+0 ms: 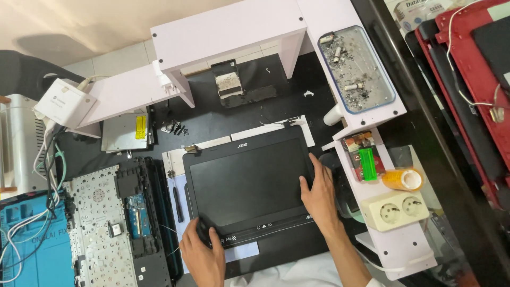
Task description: Disassembling a laptop to access and remove the screen and internal components.
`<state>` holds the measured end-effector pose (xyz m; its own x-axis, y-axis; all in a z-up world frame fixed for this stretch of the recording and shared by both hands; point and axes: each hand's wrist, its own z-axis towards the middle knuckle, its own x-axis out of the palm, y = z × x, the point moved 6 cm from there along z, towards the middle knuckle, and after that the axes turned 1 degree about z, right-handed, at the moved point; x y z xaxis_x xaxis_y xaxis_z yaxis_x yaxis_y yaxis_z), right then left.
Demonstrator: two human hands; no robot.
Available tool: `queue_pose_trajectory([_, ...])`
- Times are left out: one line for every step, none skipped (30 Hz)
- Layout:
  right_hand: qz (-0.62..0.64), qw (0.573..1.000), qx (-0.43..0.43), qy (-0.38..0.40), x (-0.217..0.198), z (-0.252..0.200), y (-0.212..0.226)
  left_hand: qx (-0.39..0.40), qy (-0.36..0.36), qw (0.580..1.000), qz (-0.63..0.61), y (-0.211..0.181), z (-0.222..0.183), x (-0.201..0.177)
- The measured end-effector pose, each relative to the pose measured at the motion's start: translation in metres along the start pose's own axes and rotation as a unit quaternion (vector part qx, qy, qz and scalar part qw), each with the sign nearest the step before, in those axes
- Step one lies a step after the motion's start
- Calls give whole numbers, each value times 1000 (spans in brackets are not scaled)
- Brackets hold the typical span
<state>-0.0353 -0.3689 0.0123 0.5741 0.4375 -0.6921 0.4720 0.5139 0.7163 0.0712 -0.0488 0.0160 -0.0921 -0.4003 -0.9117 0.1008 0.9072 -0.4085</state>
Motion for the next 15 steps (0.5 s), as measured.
queue_pose_trajectory([-4, 999, 42, 23, 1, 1, -6, -4, 6, 1000, 8, 1, -1, 0])
queue_pose_trajectory([-4, 999, 41, 20, 0, 2, -6, -1, 5, 1000, 7, -2, 2, 0])
queue_pose_trajectory([-16, 999, 26, 13, -1, 4, -5, -4, 8, 1000, 10, -4, 4, 1])
queue_pose_trajectory([-29, 999, 10, 9, -2, 3, -3, -11, 11, 1000, 15, -5, 4, 0])
queue_pose_trajectory([-29, 999, 10, 9, -1, 4, -5, -11, 10, 1000, 15, -5, 3, -1])
queue_pose_trajectory([-11, 999, 38, 18, 1, 5, -11, -13, 6, 1000, 8, -6, 4, -1])
queue_pose_trajectory([6, 997, 67, 27, 3, 7, -17, -15, 3, 1000, 2, -7, 4, -2])
queue_pose_trajectory([6, 997, 67, 27, 1, 7, -17, -15, 3, 1000, 1, -7, 4, -3])
queue_pose_trajectory([11, 997, 71, 22, -1, 7, -17, -20, 3, 1000, -3, -7, 3, -4])
queue_pose_trajectory([16, 997, 74, 16, -2, 9, -17, -25, 1, 1000, -8, -8, 5, -4])
queue_pose_trajectory([17, 997, 72, 15, -3, 11, -17, -24, -1, 1000, -10, -9, 7, -4])
queue_pose_trajectory([33, 996, 85, 13, -4, 10, -19, -34, 2, 999, -10, -8, 7, -5])
queue_pose_trajectory([48, 994, 98, 11, -5, 10, -21, -43, 5, 999, -11, -7, 7, -5])
queue_pose_trajectory([48, 994, 99, 11, -6, 10, -21, -43, 6, 999, -11, -7, 7, -4])
queue_pose_trajectory([60, 992, 112, 2, -7, 11, -22, -50, 7, 999, -11, -6, 7, -4])
